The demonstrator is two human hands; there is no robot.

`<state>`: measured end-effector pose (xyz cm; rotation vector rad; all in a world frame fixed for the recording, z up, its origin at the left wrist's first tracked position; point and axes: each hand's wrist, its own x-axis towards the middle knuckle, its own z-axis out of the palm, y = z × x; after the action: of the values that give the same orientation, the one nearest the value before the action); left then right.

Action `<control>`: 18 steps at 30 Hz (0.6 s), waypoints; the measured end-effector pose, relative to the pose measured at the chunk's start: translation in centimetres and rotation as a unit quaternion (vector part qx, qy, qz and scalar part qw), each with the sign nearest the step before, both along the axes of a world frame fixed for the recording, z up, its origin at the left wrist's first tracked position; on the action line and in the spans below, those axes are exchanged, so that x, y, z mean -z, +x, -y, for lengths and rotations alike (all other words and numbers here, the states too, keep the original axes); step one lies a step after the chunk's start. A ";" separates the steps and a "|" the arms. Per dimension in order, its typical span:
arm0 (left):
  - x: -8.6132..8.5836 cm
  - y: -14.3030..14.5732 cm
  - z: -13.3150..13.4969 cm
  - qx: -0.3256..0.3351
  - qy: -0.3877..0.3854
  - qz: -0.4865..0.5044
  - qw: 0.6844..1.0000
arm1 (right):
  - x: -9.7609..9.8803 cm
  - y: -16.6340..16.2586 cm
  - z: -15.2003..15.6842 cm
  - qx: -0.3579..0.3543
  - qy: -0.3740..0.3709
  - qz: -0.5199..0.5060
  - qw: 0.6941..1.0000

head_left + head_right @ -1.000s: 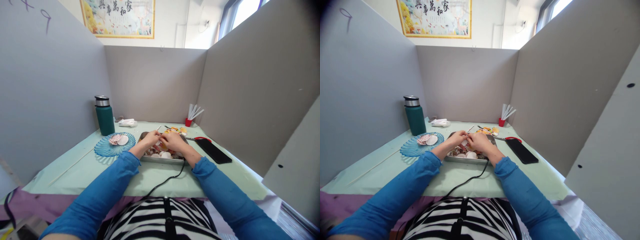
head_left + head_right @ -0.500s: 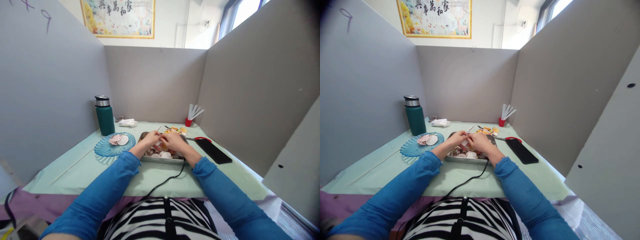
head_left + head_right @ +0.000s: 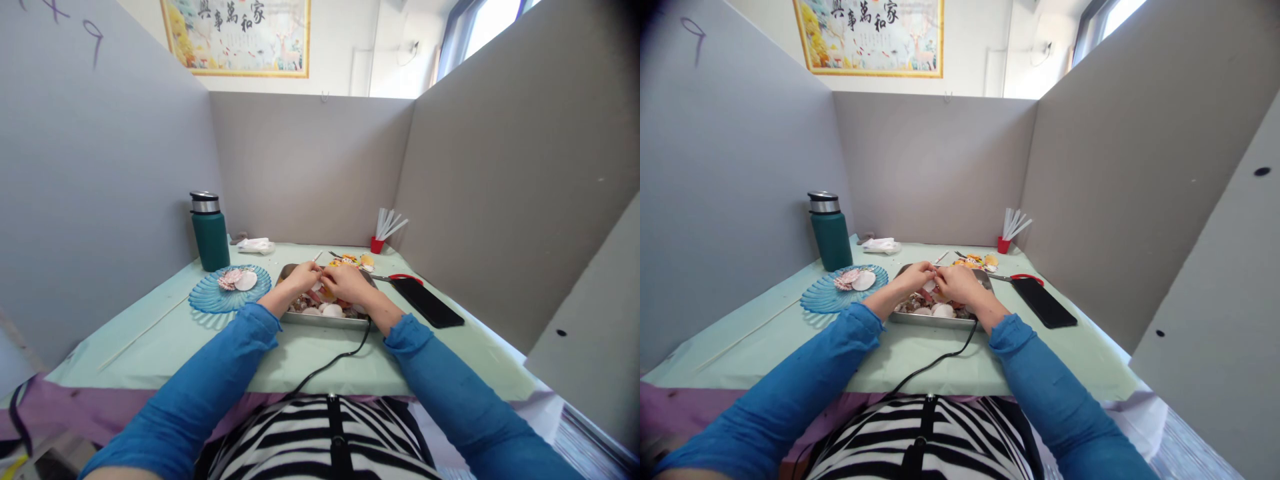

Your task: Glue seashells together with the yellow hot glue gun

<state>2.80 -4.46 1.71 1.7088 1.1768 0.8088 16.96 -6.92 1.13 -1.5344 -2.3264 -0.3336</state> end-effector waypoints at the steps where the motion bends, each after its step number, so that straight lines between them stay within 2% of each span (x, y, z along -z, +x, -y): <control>1: 0.0 0.0 0.0 0.000 0.001 -0.001 1.000 | 0.0 0.0 0.0 0.000 -0.001 0.001 1.000; 18: 0.2 0.0 -0.1 0.008 0.005 -0.011 1.000 | 0.1 0.0 -0.1 0.002 -0.021 0.001 1.000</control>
<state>2.76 -4.40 1.47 1.7365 1.1739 0.7887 16.92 -6.83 1.04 -1.5600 -2.3456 -0.2900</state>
